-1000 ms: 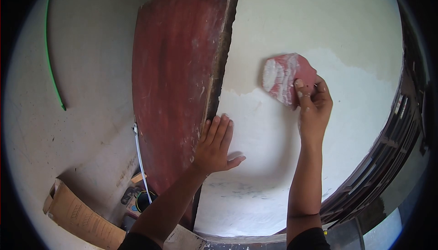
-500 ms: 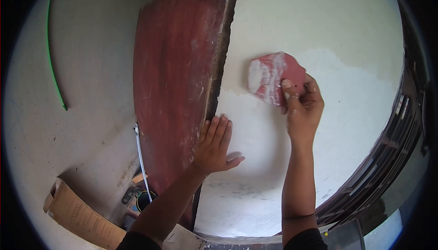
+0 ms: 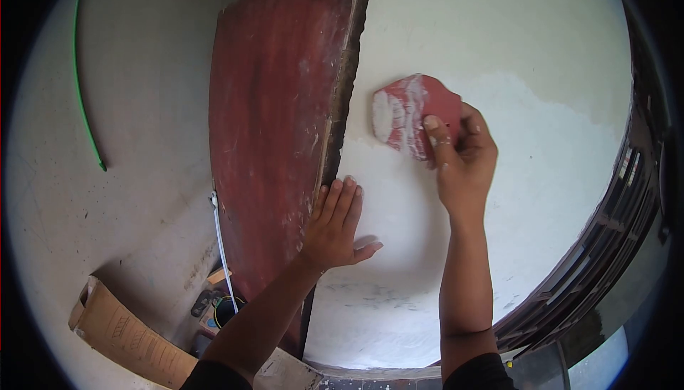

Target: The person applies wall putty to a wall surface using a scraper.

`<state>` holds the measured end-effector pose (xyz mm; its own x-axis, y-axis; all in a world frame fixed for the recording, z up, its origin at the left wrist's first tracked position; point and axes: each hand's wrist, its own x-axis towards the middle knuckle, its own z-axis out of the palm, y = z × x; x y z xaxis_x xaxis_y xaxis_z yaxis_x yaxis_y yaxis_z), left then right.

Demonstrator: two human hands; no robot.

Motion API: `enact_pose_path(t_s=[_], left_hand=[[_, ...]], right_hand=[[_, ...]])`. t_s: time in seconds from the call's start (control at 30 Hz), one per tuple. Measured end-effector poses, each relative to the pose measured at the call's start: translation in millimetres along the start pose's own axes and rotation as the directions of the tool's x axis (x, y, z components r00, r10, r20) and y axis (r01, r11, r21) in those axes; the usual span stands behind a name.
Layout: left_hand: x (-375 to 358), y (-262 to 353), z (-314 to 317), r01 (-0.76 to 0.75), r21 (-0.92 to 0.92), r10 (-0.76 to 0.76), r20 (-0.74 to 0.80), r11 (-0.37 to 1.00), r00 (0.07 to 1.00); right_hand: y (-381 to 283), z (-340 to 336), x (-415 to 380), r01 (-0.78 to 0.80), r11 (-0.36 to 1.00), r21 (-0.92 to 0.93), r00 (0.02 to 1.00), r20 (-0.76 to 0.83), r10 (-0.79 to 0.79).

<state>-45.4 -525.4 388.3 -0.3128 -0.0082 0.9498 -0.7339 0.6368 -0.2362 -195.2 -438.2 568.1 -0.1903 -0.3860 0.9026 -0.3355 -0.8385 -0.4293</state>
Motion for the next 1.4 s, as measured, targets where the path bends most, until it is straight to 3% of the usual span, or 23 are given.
enact_pose_path(t_s=[0.07, 0.13, 0.2, 0.27, 0.37, 0.47, 0.5, 0.53, 0.6, 0.67, 0.73, 0.77, 0.8, 0.83, 0.87, 0.9, 0.93, 1.0, 1.03, 1.1, 1.2, 1.33, 1.4], left_hand=[[0.2, 0.0, -0.7, -0.004, 0.003, 0.004, -0.003, 1.0, 1.0], [1.1, -0.2, 0.0, -0.006, 0.008, 0.006, -0.009, 1.0, 1.0], [0.5, -0.3, 0.6, -0.003, -0.008, 0.002, -0.015, 1.0, 1.0], [0.5, 0.1, 0.5, -0.002, -0.005, 0.002, -0.013, 1.0, 1.0], [0.7, 0.6, 0.1, -0.003, 0.001, 0.003, -0.012, 1.0, 1.0], [0.4, -0.8, -0.3, -0.005, 0.0, 0.005, -0.009, 1.0, 1.0], [0.1, -0.6, 0.0, -0.005, -0.005, 0.005, -0.006, 1.0, 1.0], [0.5, 0.6, -0.5, -0.009, -0.007, 0.009, -0.007, 1.0, 1.0], [2.5, 2.7, -2.7, 0.043, -0.02, -0.044, -0.031, 0.999, 0.999], [3.6, 3.2, -3.0, 0.042, -0.012, -0.042, -0.042, 0.999, 0.998], [3.5, 3.1, -2.8, 0.04, -0.003, -0.04, -0.055, 0.999, 0.998], [2.8, 3.0, -2.4, 0.041, -0.01, -0.041, -0.048, 0.999, 0.998], [2.8, 2.7, -1.8, 0.041, -0.017, -0.041, -0.041, 0.999, 0.998], [3.3, 2.5, -1.6, 0.038, -0.017, -0.039, -0.043, 0.999, 0.998], [3.3, 2.7, -1.6, 0.039, -0.008, -0.039, -0.047, 0.999, 0.998], [3.1, 3.0, -1.7, 0.037, -0.001, -0.037, -0.05, 0.999, 0.998], [2.6, 3.1, -2.0, 0.032, -0.004, -0.032, -0.049, 0.999, 0.998], [2.0, 2.6, -2.5, 0.037, -0.003, -0.038, -0.031, 0.999, 0.999], [1.4, 1.4, -2.5, 0.034, -0.003, -0.034, -0.034, 0.999, 0.999], [0.2, 0.1, -1.3, -0.009, 0.017, 0.009, 0.006, 1.0, 1.0], [-0.9, -0.2, -0.5, -0.006, 0.003, 0.006, 0.021, 1.0, 1.0], [-1.4, 0.4, 0.4, -0.002, 0.011, 0.002, 0.039, 1.0, 0.999], [-1.8, -0.7, -1.0, -0.007, 0.012, 0.006, 0.043, 1.0, 0.999]], right_hand=[[6.6, 5.2, 5.0, 0.033, 0.97, -0.241, 0.999, 0.005, -0.033], [12.2, -10.8, 11.1, 0.096, 0.962, -0.258, 0.99, -0.075, -0.119], [19.1, -30.1, 19.7, 0.139, 0.975, -0.174, 0.963, -0.205, -0.173], [7.7, -47.6, 18.1, -0.054, 0.989, -0.136, 0.979, -0.204, 0.026], [6.1, -45.3, 17.2, -0.014, 0.999, 0.048, 0.976, -0.217, 0.024], [0.4, -23.7, 13.4, -0.038, 0.999, 0.031, 0.996, -0.086, 0.04], [-1.7, -19.2, 14.1, -0.073, 0.992, -0.106, 0.993, -0.1, 0.063], [2.0, -21.8, 14.6, -0.072, 0.992, -0.106, 0.993, -0.103, 0.061], [13.2, -31.9, 17.6, 0.067, 0.967, -0.246, 0.976, -0.185, -0.115], [12.7, -47.5, 17.5, 0.071, 0.985, -0.159, 0.958, -0.266, -0.111], [5.2, -64.9, 13.7, -0.032, 0.994, -0.103, 0.959, -0.283, 0.001], [3.9, -64.0, 9.7, 0.085, 0.994, -0.063, 0.956, -0.275, -0.099], [2.8, -57.3, 4.5, 0.088, 0.994, -0.064, 0.956, -0.274, -0.102], [1.7, -47.8, -1.8, 0.248, 0.905, -0.345, 0.911, -0.234, -0.339], [1.2, -42.3, -5.7, 0.373, 0.715, -0.591, 0.831, -0.13, -0.541], [1.3, -40.8, -3.1, 0.517, 0.46, -0.722, 0.731, 0.092, -0.676], [2.6, -44.4, -0.5, 0.622, 0.242, -0.745, 0.661, 0.333, -0.673], [19.8, -42.6, 0.6, 0.676, 0.079, -0.732, 0.612, 0.498, -0.614], [24.3, -42.1, -1.3, 0.674, 0.076, -0.734, 0.611, 0.497, -0.617], [30.3, -42.5, -8.2, 0.668, -0.059, -0.741, 0.641, 0.615, -0.459], [28.8, -40.3, -9.6, 0.666, -0.1, -0.739, 0.66, 0.646, -0.383], [30.5, -41.8, -11.6, 0.678, -0.233, -0.697, 0.616, 0.712, -0.339], [30.5, -47.0, -27.9, 0.686, -0.18, -0.705, 0.637, 0.702, -0.32]])
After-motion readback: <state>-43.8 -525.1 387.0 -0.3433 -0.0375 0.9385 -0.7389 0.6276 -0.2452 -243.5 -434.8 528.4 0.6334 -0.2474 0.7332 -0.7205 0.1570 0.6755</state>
